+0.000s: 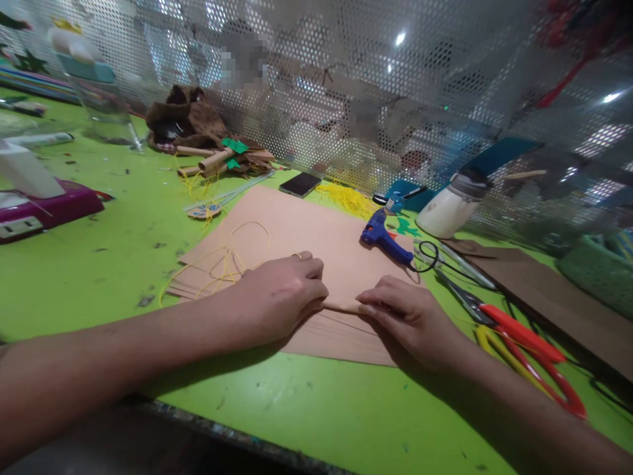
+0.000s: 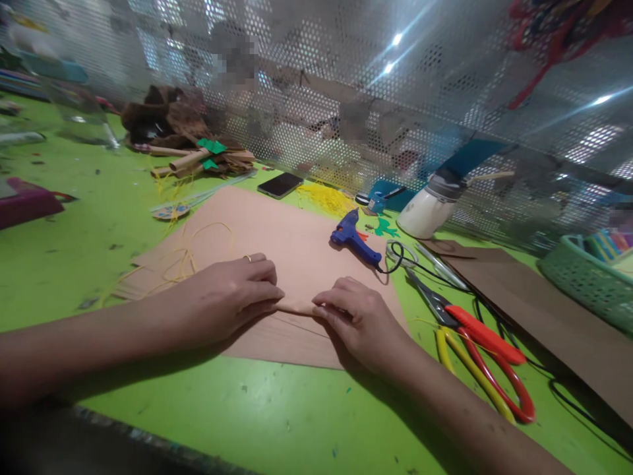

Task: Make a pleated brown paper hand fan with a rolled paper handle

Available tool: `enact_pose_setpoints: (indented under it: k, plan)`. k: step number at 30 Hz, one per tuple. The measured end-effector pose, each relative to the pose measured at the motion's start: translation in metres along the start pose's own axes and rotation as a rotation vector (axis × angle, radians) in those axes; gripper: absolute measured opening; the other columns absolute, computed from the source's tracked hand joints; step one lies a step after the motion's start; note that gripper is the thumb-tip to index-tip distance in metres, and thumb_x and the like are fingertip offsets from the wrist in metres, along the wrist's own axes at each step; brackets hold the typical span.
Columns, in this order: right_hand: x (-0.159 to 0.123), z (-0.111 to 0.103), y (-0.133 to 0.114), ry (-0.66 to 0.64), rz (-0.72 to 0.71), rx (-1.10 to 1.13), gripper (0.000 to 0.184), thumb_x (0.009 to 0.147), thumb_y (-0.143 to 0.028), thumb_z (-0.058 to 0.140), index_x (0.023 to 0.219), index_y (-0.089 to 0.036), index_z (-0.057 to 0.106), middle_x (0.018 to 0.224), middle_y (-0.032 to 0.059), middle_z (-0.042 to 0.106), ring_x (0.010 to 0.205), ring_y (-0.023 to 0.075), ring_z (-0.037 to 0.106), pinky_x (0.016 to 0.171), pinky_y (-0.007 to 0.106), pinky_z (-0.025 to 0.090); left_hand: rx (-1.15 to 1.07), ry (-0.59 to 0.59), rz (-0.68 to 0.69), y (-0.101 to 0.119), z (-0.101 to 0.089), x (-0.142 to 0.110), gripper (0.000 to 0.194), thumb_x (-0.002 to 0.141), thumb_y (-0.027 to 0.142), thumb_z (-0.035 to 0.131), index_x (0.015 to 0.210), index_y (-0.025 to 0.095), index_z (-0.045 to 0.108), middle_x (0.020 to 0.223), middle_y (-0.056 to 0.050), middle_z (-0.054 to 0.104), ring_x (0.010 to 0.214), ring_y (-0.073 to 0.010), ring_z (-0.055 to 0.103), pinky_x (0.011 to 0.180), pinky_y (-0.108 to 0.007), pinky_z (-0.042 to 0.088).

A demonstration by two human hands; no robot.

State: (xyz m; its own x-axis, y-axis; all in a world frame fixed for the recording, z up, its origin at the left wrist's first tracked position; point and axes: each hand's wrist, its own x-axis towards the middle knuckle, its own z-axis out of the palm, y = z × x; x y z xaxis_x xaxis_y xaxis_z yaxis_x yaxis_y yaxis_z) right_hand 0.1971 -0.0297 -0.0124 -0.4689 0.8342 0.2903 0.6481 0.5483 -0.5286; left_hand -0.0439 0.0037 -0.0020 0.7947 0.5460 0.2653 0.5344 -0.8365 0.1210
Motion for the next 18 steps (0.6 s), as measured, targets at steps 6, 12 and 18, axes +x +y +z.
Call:
enact_pose_setpoints:
  k: [6,12,18]
  plan:
    - [-0.003,-0.002,0.007,0.01,-0.035,-0.002,0.02,0.093,-0.022,0.056,0.102,-0.015,0.073,0.08,0.0065,0.063,0.073,0.0156,0.059,0.064,0.028,0.046,-0.074,-0.036,-0.07,0.001,-0.003,0.002,0.031,0.096,0.027,0.042,0.082,0.017,0.068,0.087,-0.007,0.057,0.08,-0.0174,0.051,0.069,-0.028,0.042]
    - [-0.006,-0.017,0.01,-0.075,0.068,0.095,0.018,0.092,-0.023,0.058,0.101,-0.022,0.073,0.087,0.005,0.066,0.082,0.0168,0.061,0.072,0.03,0.049,-0.068,-0.04,-0.065,-0.001,0.0,-0.001,0.032,0.098,0.029,0.039,0.085,0.018,0.066,0.087,-0.006,0.055,0.081,-0.0176,0.05,0.07,-0.029,0.041]
    - [-0.007,-0.02,0.009,-0.067,0.139,0.159,0.019,0.091,-0.021,0.059,0.105,-0.021,0.072,0.093,0.0049,0.067,0.086,0.0165,0.061,0.077,0.03,0.048,-0.09,-0.058,-0.076,-0.002,0.0,0.0,0.03,0.097,0.028,0.04,0.084,0.018,0.066,0.089,-0.005,0.054,0.083,-0.0177,0.05,0.071,-0.03,0.041]
